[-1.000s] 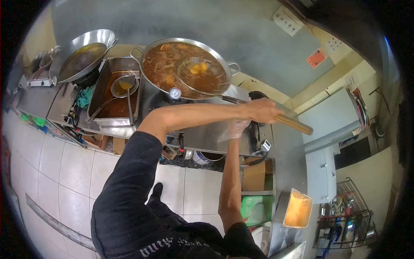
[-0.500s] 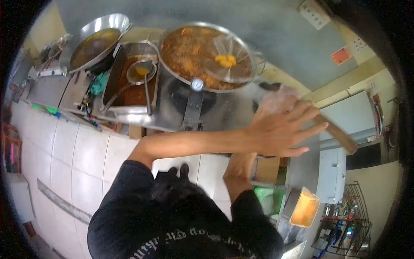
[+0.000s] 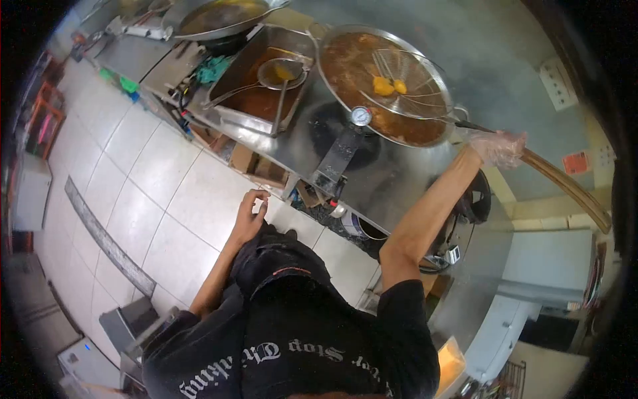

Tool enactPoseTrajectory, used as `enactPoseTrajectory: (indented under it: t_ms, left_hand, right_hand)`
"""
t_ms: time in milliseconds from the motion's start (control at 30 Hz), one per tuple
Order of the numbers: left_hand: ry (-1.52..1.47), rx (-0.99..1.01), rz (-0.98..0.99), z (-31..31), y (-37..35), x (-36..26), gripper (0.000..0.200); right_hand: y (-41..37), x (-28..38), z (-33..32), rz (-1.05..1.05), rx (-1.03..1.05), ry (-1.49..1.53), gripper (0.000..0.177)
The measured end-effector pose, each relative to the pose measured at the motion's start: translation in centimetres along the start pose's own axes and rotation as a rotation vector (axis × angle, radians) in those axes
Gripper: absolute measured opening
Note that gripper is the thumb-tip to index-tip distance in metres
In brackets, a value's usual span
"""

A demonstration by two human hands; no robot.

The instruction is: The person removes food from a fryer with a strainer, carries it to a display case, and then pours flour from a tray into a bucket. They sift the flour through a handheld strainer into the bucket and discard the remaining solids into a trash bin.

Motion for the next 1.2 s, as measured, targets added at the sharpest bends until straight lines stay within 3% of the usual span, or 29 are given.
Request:
enactPoseTrajectory:
  t_ms: [67, 133, 167, 267, 333, 400, 433, 467, 533, 600, 633, 667, 700, 767, 867, 933, 1033, 1100, 1200]
  left_hand:
    - [-0.038, -0.034, -0.04, -0.5, -0.3, 0.9, 0.014]
    - [-0.083, 0.015, -0.038, -0.1, -0.5, 2.4, 0.015]
    - [-0.093, 0.044, -0.01, -0.2, -0.4, 3.0, 0.017]
    - [-0.201, 0.161, 0.004, -0.7, -0.2, 3.9, 0.021]
    - [-0.217, 0.2, 0.047, -2.2, 0.8, 6.1, 0.028]
    - [-0.04, 0.188, 0.247, -4.6, 1.0, 7.1, 0.031]
    - [-0.054, 0.324, 0.108, -6.1, 1.3, 7.2, 0.026]
    - [0.065, 0.319, 0.028, -7.8, 1.0, 7.2, 0.024]
    - [-0.038, 0.262, -0.024, -12.6, 0.7, 8.0, 0.024]
    - [-0.025, 0.009, 0.055, -17.6, 0.6, 10.5, 0.023]
    - [0.062, -0.107, 0.056, -21.6, -1.2, 6.2, 0.023]
    - [0.031, -0.21, -0.125, -23.0, -2.0, 11.6, 0.023]
    - [0.091, -0.319, -0.17, -26.5, -4.6, 14.3, 0.024]
    - [0.224, -0.554, -0.176, -32.0, -10.0, 12.7, 0.022]
    - [0.159, -0.957, -0.265, -37.8, -20.3, 12.5, 0.018]
    - [0.312, -1.188, -0.213, -38.7, -27.9, 12.2, 0.019]
    - [0.281, -1.584, -0.222, -36.1, -39.1, 9.2, 0.017]
    - [0.086, -1.701, -0.268, -33.9, -45.4, 8.5, 0.015]
    - [0.037, -1.806, -0.278, -32.3, -52.6, 7.8, 0.016]
  right_hand:
    - [2.7, -1.3, 2.7, -0.532, -0.066, -0.999, 0.032]
    - [0.8, -1.7, 4.6, -1.284, -0.586, -1.559, 0.03]
    - [0.9, -2.3, 5.0, -1.362, -0.596, -1.543, 0.029]
    - [1.2, -2.6, 5.4, -1.298, -0.256, -1.282, 0.028]
    - [-2.8, -1.2, 4.2, -1.211, -0.042, -0.994, 0.028]
    - [-8.6, -1.0, 4.5, -1.003, 0.303, -0.586, 0.027]
    - [-12.5, -1.0, 4.9, -0.834, 0.486, -0.386, 0.026]
    - [-15.8, -1.1, 4.9, -0.682, 0.643, -0.242, 0.026]
    - [-23.4, -0.6, 4.9, -0.533, 0.843, -0.093, 0.025]
    - [-28.6, 0.0, 5.0, -0.448, 0.97, 0.024, 0.025]
    - [-30.9, 0.3, 5.0, -0.41, 1.032, 0.07, 0.024]
    - [-32.9, 0.4, 4.9, -0.378, 1.084, 0.099, 0.024]
    - [-35.0, 1.6, 4.4, -0.352, 1.135, 0.131, 0.024]
    - [-37.6, 2.0, 4.0, -0.301, 1.212, 0.194, 0.023]
    - [-40.5, 2.9, 2.9, -0.223, 1.285, 0.282, 0.022]
    - [-41.7, 3.6, 2.3, -0.193, 1.34, 0.342, 0.022]
    - [-42.8, 4.6, 1.1, -0.136, 1.395, 0.388, 0.021]
    - [-43.2, 5.2, 0.3, -0.103, 1.399, 0.405, 0.021]
    - [-43.9, 6.3, -1.0, -0.071, 1.414, 0.437, 0.02]
Point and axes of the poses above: each hand's wrist, its own y-axis towards the middle knuckle, its own z-axis out of the palm, x = y × z, the point moved 7 cm from there along y, towards the middle knuckle, and after that the axes turned 12 degrees about -y, right-handed, at the moved point
